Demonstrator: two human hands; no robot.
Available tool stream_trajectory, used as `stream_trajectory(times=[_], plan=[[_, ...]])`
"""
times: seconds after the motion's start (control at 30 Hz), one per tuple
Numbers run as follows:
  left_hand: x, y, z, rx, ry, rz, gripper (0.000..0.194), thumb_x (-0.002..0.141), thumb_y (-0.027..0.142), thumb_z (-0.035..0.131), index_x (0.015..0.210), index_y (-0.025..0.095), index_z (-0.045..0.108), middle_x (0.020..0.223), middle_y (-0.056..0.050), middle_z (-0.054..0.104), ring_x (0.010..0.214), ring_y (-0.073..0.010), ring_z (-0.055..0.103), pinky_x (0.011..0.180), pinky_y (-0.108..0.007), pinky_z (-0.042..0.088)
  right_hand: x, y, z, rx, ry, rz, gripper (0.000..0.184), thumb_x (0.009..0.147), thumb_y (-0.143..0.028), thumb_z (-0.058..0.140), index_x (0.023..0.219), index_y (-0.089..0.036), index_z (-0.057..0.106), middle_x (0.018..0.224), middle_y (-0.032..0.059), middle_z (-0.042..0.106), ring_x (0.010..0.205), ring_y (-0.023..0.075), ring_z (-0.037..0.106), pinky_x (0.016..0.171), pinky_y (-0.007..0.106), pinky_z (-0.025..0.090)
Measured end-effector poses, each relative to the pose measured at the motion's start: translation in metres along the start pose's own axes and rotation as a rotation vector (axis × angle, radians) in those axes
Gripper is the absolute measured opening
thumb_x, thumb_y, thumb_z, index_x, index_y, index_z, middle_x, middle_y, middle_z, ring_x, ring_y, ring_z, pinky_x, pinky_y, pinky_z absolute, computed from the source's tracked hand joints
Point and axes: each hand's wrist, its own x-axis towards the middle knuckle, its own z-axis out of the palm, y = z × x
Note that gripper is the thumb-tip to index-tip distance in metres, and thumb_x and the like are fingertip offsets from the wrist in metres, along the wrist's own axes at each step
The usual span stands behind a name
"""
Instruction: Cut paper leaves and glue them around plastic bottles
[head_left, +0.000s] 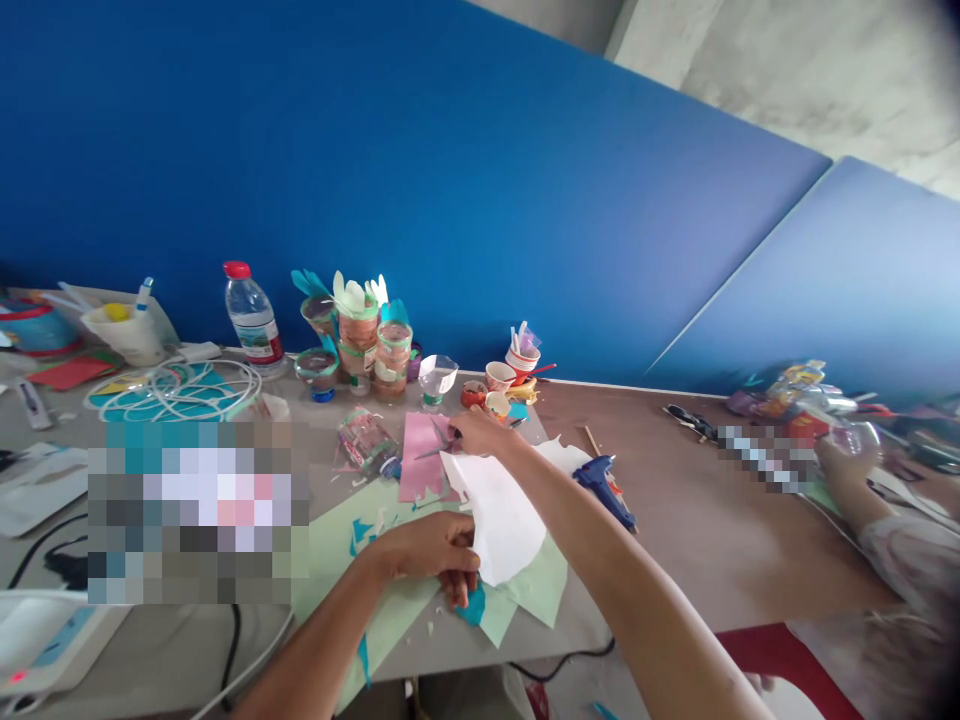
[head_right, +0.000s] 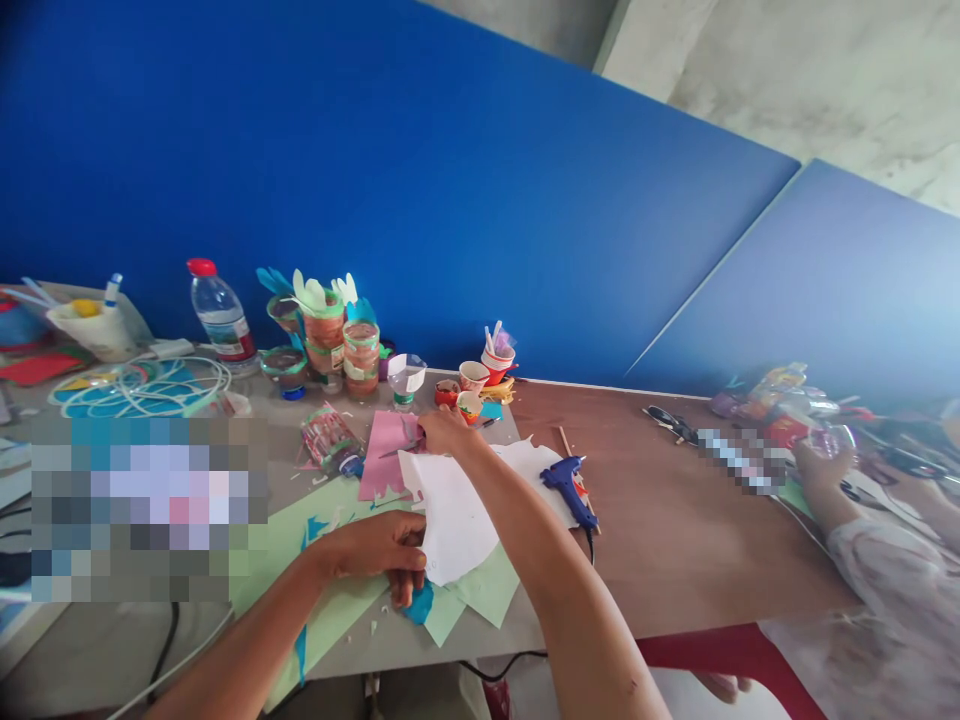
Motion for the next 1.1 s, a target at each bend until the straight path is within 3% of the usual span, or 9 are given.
stream_trajectory(times=[0.13,0.33,0.4,0.53,0.67,0.77,0.83,1.0,1.1], plan=[[0.001,0.000,0.000,-0.003,-0.001,-0.005,0.033,0.071,0.042,0.070,0.083,0.016,0.052,0.064,0.000,0.062,0.048,-0.0142,0.062,0.053,-0.028,0.050,-0.002,0.005,-0.001,-0.079,-0.038,-0.100,0.010,0.074,-0.015,0.064,0.078,-0.021,0.071,0.076,0.0068,0.068,0.088,0.0243,0.058,0.081,0.034,0.041],[0.000,-0.002,-0.004,0.012,0.012,0.011,0.036,0.071,0.044,0.069,0.082,0.016,0.051,0.067,-0.002,0.064,0.049,-0.0145,0.063,0.049,-0.025,0.047,-0.014,0.003,-0.023,-0.142,0.145,-0.114,0.032,0.092,-0.019,0.040,0.110,-0.016,0.065,0.105,0.0142,0.066,0.112,0.0263,0.047,0.102,0.041,0.025],[-0.001,-0.001,-0.004,0.017,0.022,0.013,0.035,0.072,0.044,0.069,0.081,0.016,0.050,0.069,-0.003,0.064,0.050,-0.0148,0.063,0.049,-0.026,0.047,-0.024,0.000,-0.031,-0.115,0.248,-0.094,0.036,0.094,-0.020,0.034,0.116,-0.016,0.062,0.110,0.0137,0.065,0.116,0.0255,0.045,0.104,0.041,0.022],[0.000,0.002,-0.004,0.022,0.075,0.016,0.030,0.072,0.040,0.066,0.078,0.018,0.047,0.069,-0.003,0.065,0.050,-0.0152,0.063,0.049,-0.026,0.047,-0.050,-0.004,-0.039,0.120,0.589,-0.001,0.034,0.091,-0.024,0.040,0.115,-0.018,0.064,0.108,0.0109,0.067,0.107,0.0255,0.050,0.096,0.038,0.033],[0.004,0.003,-0.010,0.076,0.315,0.049,0.022,0.073,0.033,0.060,0.073,0.019,0.043,0.064,-0.001,0.065,0.048,-0.0142,0.062,0.047,-0.024,0.044,-0.072,-0.001,-0.047,0.506,0.778,0.213,0.034,0.086,-0.027,0.042,0.109,-0.018,0.066,0.106,0.0091,0.068,0.097,0.0244,0.056,0.088,0.036,0.041],[0.006,0.005,-0.018,0.083,0.522,0.109,0.015,0.073,0.030,0.056,0.073,0.018,0.047,0.062,0.000,0.063,0.045,-0.0096,0.056,0.044,-0.021,0.039,-0.085,0.002,-0.051,0.939,0.687,0.360,0.035,0.086,-0.033,0.041,0.102,-0.016,0.067,0.093,0.0086,0.069,0.090,0.0240,0.059,0.078,0.035,0.045],[0.006,0.006,-0.022,0.036,0.591,0.159,0.018,0.072,0.032,0.057,0.072,0.017,0.048,0.060,0.001,0.061,0.043,-0.0075,0.052,0.043,-0.019,0.036,-0.095,0.000,-0.051,1.138,0.546,0.338,0.038,0.088,-0.035,0.036,0.093,-0.015,0.067,0.081,0.0084,0.068,0.081,0.0226,0.061,0.071,0.033,0.047],[0.004,0.009,-0.028,-0.051,0.636,0.201,0.029,0.066,0.040,0.066,0.071,0.017,0.050,0.057,0.003,0.057,0.041,-0.0070,0.049,0.041,-0.019,0.032,-0.114,-0.026,-0.032,1.331,0.205,0.214,0.026,0.079,-0.036,0.055,0.083,-0.015,0.069,0.058,0.0026,0.062,0.055,0.0159,0.056,0.055,0.027,0.045],[0.003,0.008,-0.031,-0.069,0.673,0.213,0.030,0.067,0.041,0.065,0.073,0.016,0.051,0.055,0.004,0.054,0.042,-0.0073,0.049,0.042,-0.020,0.034,-0.116,-0.042,-0.019,1.447,0.134,0.192,0.028,0.081,-0.039,0.054,0.086,-0.016,0.071,0.059,0.0021,0.062,0.054,0.0144,0.055,0.052,0.026,0.045]])
